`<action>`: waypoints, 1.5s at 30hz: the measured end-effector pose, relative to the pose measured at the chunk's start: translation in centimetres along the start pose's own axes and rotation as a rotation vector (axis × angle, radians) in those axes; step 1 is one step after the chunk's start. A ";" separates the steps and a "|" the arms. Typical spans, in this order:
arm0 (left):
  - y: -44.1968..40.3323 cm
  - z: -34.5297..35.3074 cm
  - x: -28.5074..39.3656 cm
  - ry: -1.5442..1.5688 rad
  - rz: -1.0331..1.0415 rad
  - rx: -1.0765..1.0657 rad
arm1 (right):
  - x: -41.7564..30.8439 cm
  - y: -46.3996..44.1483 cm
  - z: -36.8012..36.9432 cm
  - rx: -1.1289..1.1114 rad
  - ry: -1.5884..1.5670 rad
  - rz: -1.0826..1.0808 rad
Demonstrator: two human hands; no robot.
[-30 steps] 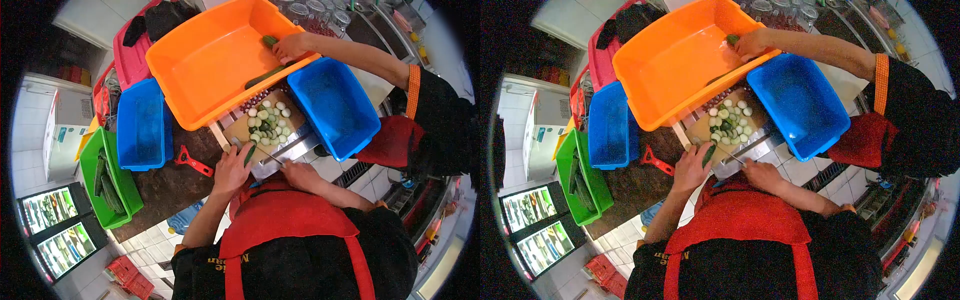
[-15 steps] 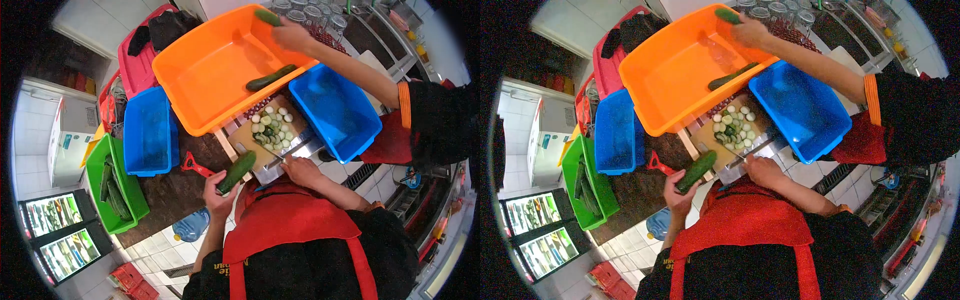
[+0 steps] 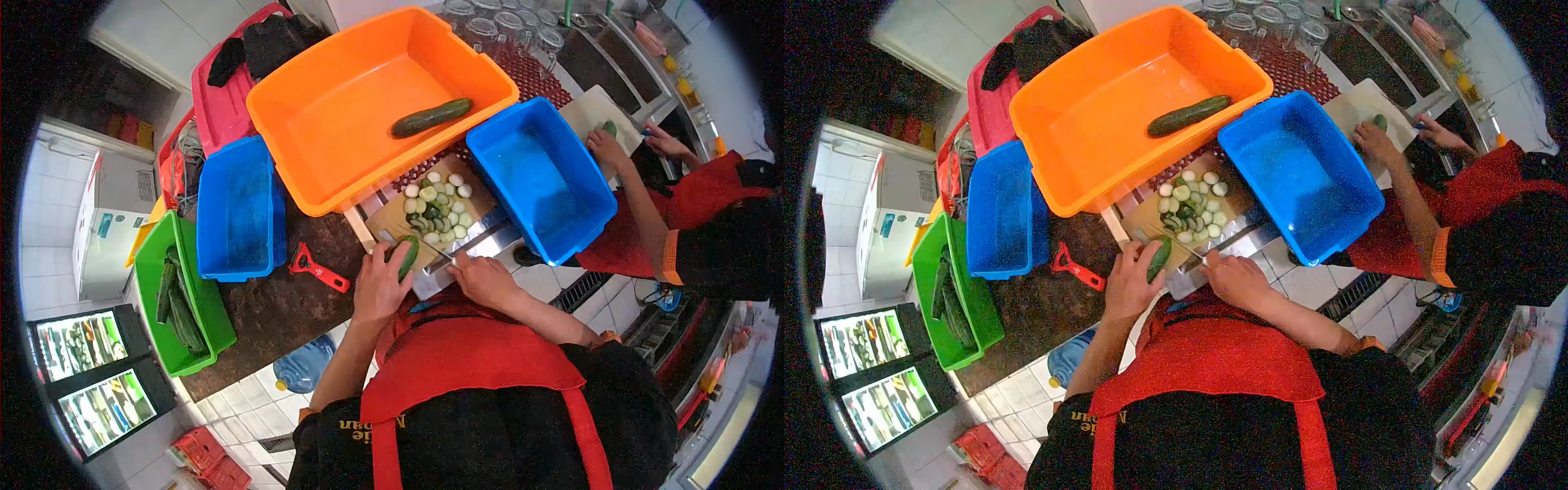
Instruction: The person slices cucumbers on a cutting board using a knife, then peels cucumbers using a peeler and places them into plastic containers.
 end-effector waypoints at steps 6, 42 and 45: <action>-0.7 -0.6 0.1 0.015 0.034 -0.016 | -0.7 -0.2 -0.6 -0.047 0.051 -0.010; 5.7 -24.2 -44.7 -0.187 -0.586 0.682 | 3.5 2.6 1.0 -0.235 -0.252 -0.043; 2.7 -24.3 -46.7 -0.010 -0.499 0.640 | 2.3 3.0 -0.4 -0.248 -0.233 -0.010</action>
Point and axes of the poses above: each hand's wrist, its own y-axis away from the middle knuckle, its own z-axis out of the palm, x = y × z, the point moved 3 cm from there along -y, towards the middle knuckle, and after that the axes turned 11 degrees about -z, right-handed, at the moved point
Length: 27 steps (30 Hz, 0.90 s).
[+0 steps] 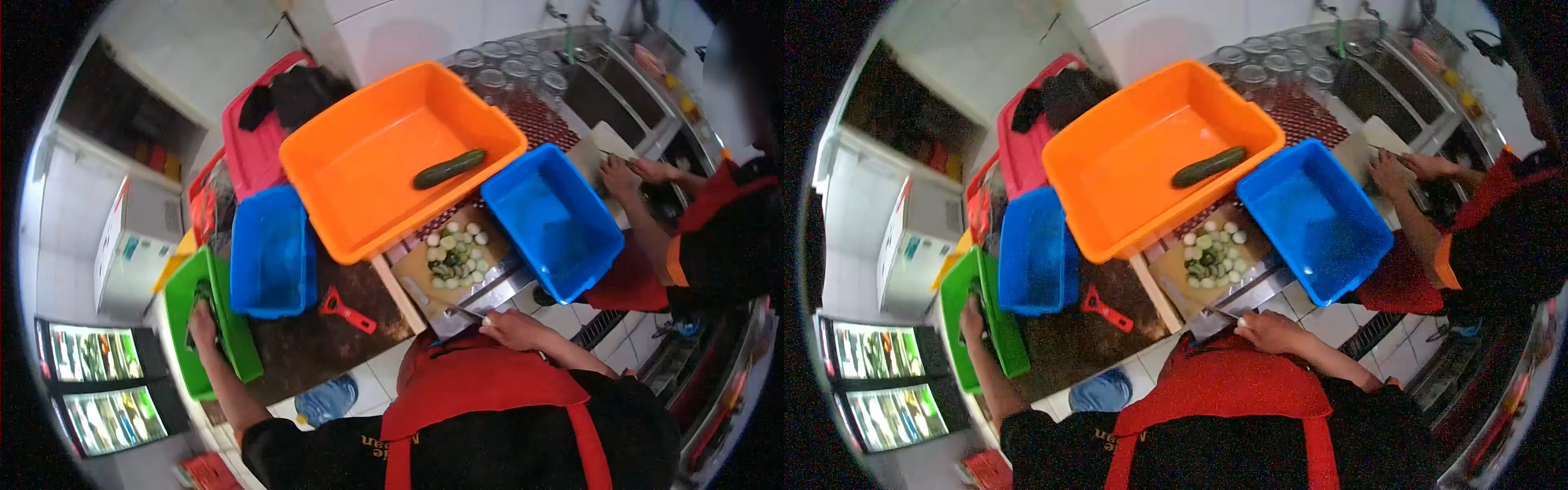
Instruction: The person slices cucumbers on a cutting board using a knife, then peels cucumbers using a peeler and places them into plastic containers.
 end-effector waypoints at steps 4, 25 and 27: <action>2.8 -3.9 27.1 0.162 0.266 0.260 | 1.7 0.4 0.7 0.054 0.007 -0.004; 10.0 22.3 63.4 0.507 0.830 -0.669 | 0.2 -2.0 0.9 0.112 0.077 -0.022; 9.9 13.8 63.3 0.504 0.725 -0.748 | -0.1 -2.5 0.8 0.128 0.084 -0.035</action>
Point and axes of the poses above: each hand's wrist, its own y-axis away from the middle knuckle, its own z-axis out of the palm, x = y × z, the point moved 3 cm from there along -y, towards the middle knuckle, and after that the axes turned 11 degrees about -z, right-handed, at the moved point
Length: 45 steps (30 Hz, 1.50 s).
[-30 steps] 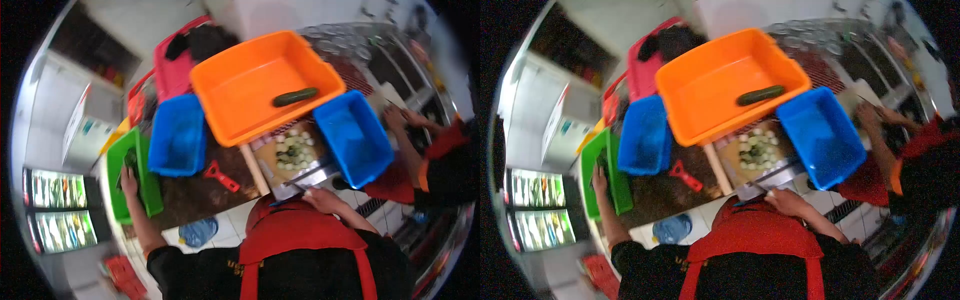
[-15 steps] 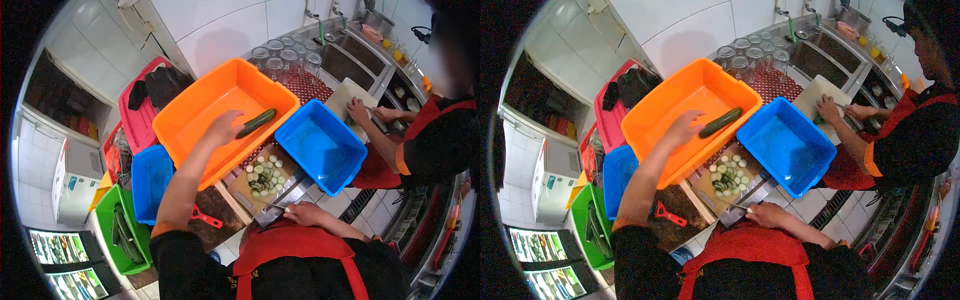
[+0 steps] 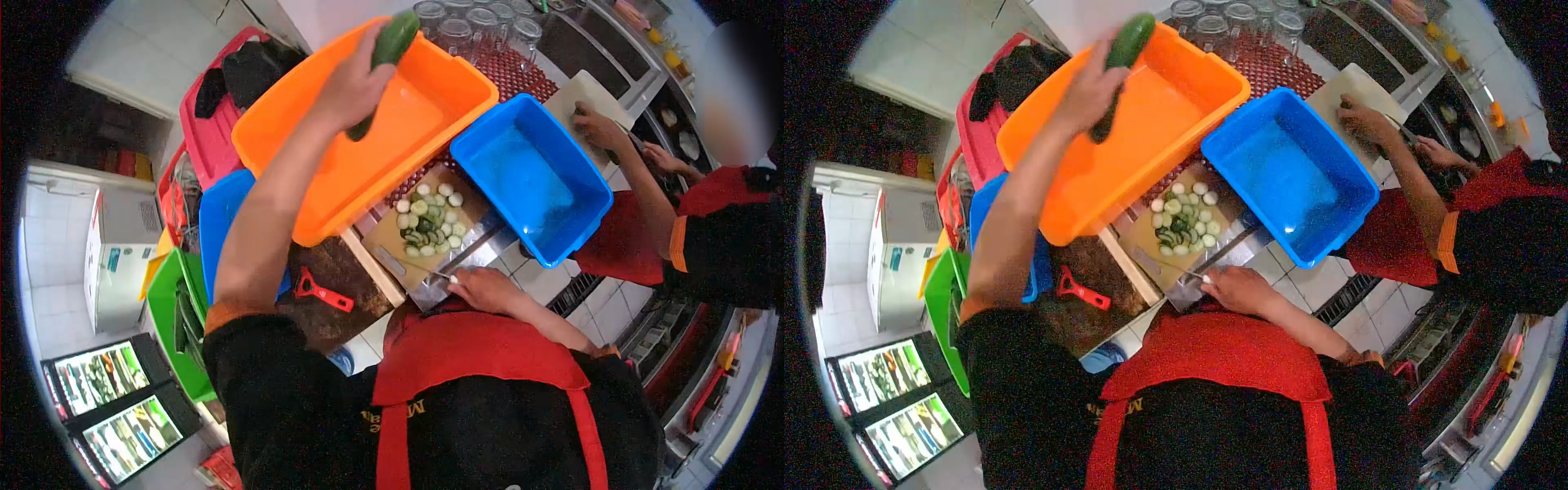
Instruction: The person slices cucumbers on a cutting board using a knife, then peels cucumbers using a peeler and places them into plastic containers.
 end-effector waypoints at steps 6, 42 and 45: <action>18.4 -1.8 5.9 -0.142 0.096 0.098 | 0.2 -1.4 -0.8 -0.003 0.048 0.091; 29.4 15.1 -7.6 -0.461 -0.313 -0.066 | 0.8 2.7 1.9 -0.023 0.163 0.135; 29.3 11.9 -5.9 -0.099 -0.246 0.144 | 1.4 4.8 -0.2 -0.114 0.167 0.163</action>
Point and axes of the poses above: each hand's wrist, its own y-axis away from the middle knuckle, its own z-axis out of the palm, x = y × z, the point moved 3 cm from there along -y, towards the middle knuckle, and after that the axes turned 11 degrees about -z, right-handed, at the moved point
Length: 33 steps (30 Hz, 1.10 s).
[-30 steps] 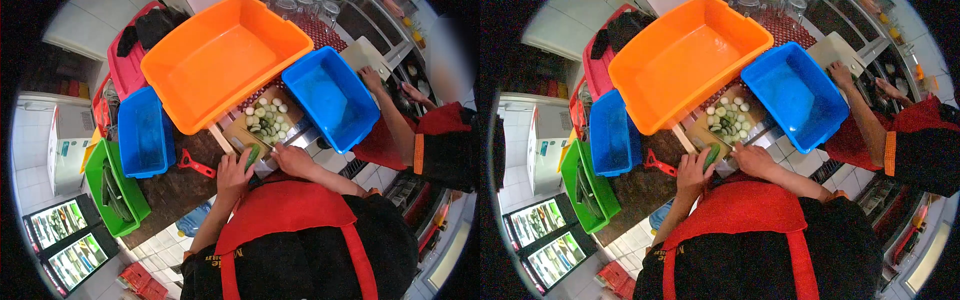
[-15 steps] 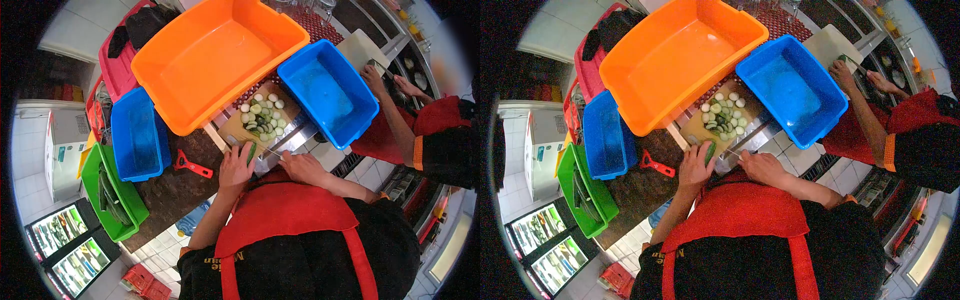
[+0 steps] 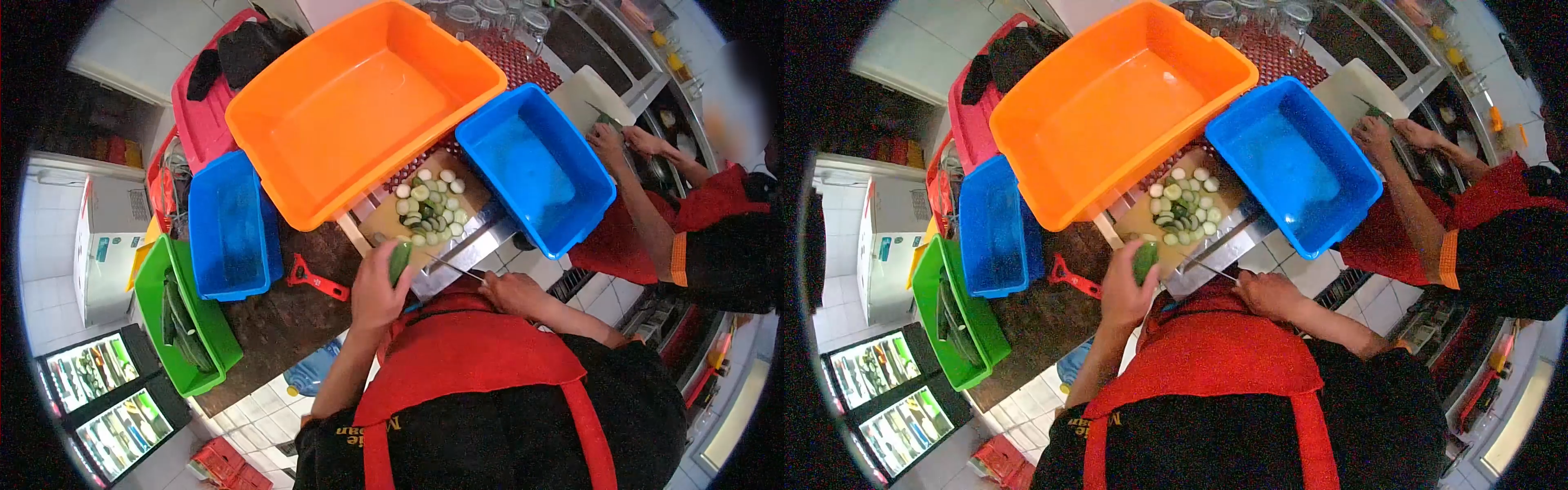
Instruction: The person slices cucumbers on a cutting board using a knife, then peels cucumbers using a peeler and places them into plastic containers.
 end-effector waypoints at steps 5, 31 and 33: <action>4.5 -6.6 -0.2 0.786 -0.210 0.370 | 0.3 0.6 -1.6 -0.140 -0.199 -0.032; 0.1 1.4 -0.6 -0.247 -0.044 -0.149 | -4.0 -5.2 -2.2 0.243 -0.128 -0.089; 0.2 1.8 -1.0 -0.272 -0.048 -0.111 | -4.7 -5.5 -2.5 0.218 -0.112 -0.084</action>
Point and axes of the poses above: each hand's wrist, its own y-axis away from the middle knuckle, its own z-axis out of the palm, x = y × z, the point moved 3 cm from there along -y, towards the middle knuckle, and after that the axes turned 11 degrees about -z, right-handed, at the moved point
